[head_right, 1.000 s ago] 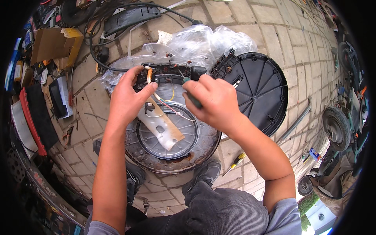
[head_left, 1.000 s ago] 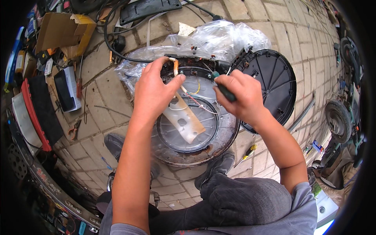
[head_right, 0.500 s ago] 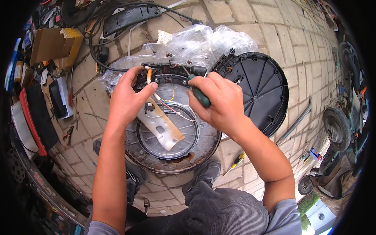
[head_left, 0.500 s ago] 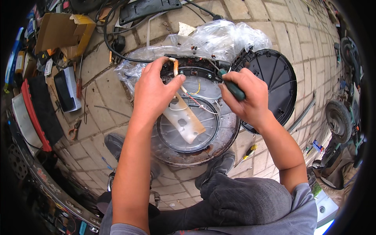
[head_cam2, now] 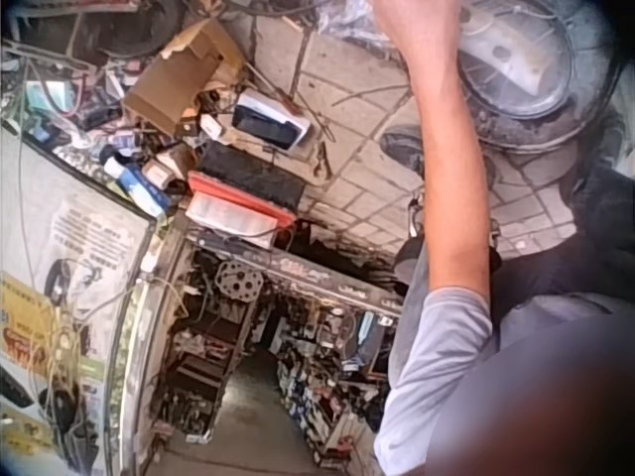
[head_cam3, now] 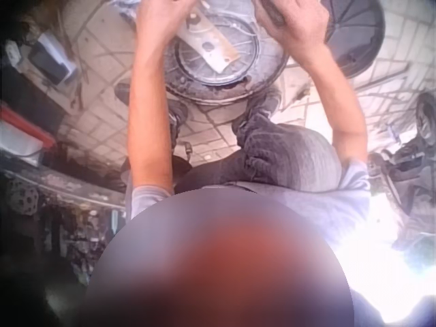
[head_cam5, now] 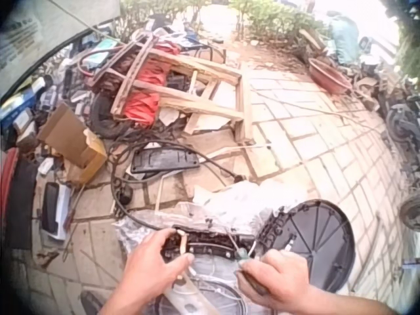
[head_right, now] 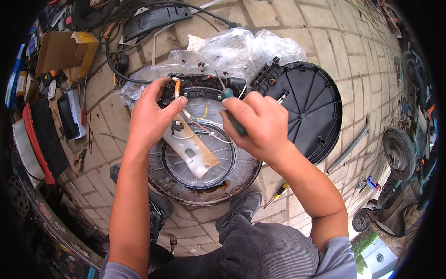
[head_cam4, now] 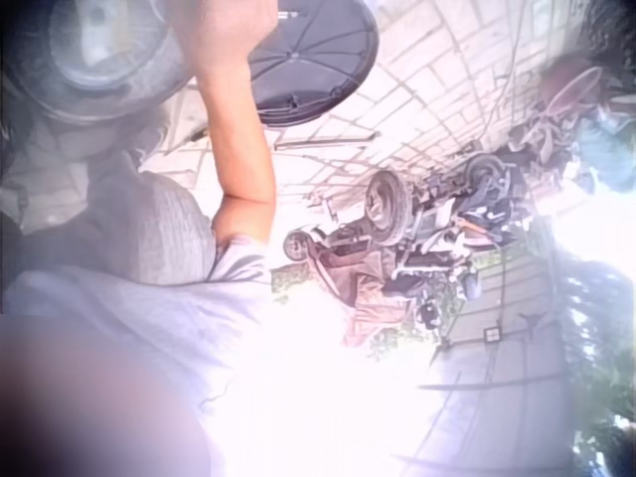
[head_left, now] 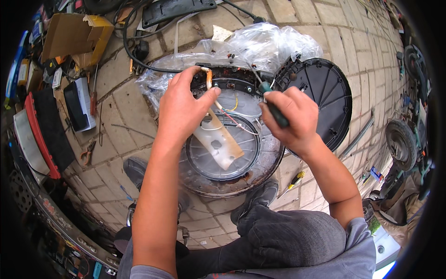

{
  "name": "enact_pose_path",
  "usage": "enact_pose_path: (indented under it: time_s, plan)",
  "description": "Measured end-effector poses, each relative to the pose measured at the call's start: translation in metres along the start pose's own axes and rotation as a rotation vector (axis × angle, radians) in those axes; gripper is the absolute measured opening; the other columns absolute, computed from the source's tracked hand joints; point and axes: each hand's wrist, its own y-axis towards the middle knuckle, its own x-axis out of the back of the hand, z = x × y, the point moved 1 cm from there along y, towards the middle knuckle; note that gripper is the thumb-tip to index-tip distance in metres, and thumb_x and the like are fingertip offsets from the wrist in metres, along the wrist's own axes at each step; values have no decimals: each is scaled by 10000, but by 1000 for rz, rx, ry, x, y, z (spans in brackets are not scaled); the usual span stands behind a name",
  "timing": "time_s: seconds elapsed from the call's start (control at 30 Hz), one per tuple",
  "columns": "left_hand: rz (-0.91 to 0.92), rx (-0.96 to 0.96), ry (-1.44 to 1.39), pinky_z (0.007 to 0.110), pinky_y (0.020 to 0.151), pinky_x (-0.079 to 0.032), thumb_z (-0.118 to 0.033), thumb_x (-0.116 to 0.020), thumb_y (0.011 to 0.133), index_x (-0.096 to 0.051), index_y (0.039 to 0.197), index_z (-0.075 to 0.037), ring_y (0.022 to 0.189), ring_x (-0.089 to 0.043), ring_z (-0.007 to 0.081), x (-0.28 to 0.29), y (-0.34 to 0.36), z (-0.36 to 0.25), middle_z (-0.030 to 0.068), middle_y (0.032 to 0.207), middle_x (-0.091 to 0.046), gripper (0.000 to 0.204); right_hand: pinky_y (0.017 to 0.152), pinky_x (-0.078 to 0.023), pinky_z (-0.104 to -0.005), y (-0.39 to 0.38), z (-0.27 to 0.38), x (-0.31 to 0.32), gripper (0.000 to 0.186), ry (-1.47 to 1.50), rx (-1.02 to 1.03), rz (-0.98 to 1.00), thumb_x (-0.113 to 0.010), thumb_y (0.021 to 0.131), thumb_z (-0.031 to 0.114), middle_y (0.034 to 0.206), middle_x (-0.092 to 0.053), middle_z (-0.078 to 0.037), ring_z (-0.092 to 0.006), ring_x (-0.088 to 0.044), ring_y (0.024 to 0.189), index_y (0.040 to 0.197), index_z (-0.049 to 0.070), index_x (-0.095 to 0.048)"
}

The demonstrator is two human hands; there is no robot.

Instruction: The person disassembles a round electric grill, removes the top plate to expose the heating element, then uses a screwdriver to loosen and adjust internal wiring connections. The person handles the grill lid, heating element, and wires while seated.

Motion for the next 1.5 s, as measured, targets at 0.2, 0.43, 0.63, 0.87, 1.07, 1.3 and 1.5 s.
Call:
enact_pose_path:
  time_s: [0.2,0.43,0.63,0.87,1.07,1.3,1.5]
  plan:
    - [11,0,-5,403,1008,-505,-281,-837,813,-605,1336,0,1173,-654,331,0,1,-2,201,1272,-659,638,512,-445,-354,1,-10,-4,294,72,-63,33,-819,737,106,717,-536,-47,-244,-560,567,998,105,-684]
    - [5,5,9,405,1012,-503,-280,-836,813,-604,1338,-1,1174,-652,332,-1,1,-2,195,1269,-660,637,515,-424,-352,-3,-1,-4,258,63,-37,113,-808,755,132,712,-519,-37,-238,-539,564,980,117,-682]
    - [1,-7,0,410,1015,-500,-288,-832,816,-607,1333,-3,1178,-647,336,0,0,-1,195,1273,-658,632,497,-387,-333,-3,7,-3,261,-64,30,11,-827,719,125,696,-492,-19,-195,-500,539,941,138,-690]
    - [8,5,9,414,1011,-502,-293,-831,816,-607,1335,-9,1166,-649,337,0,0,-2,194,1273,-659,633,509,-404,-346,-3,-7,-6,285,-36,-27,45,-822,730,142,724,-533,-25,-227,-517,550,982,137,-690]
    - [-7,-12,8,410,1008,-503,-288,-832,817,-610,1331,-7,1160,-651,335,-1,1,1,195,1267,-660,626,515,-410,-349,-4,3,-4,252,55,-48,80,-806,740,133,710,-520,-27,-223,-528,558,964,134,-690]
    - [1,-3,11,409,1004,-506,-287,-831,818,-608,1333,-2,1160,-652,333,0,0,0,195,1267,-659,630,520,-399,-340,-3,6,2,291,-58,10,18,-820,724,130,702,-500,-19,-206,-511,566,987,116,-697]
    - [4,-6,7,408,1003,-506,-289,-830,818,-606,1335,-3,1163,-652,332,-1,0,-1,195,1264,-662,632,515,-405,-349,-2,-7,-2,305,-33,-46,49,-829,720,117,713,-526,-33,-225,-515,554,995,122,-698]
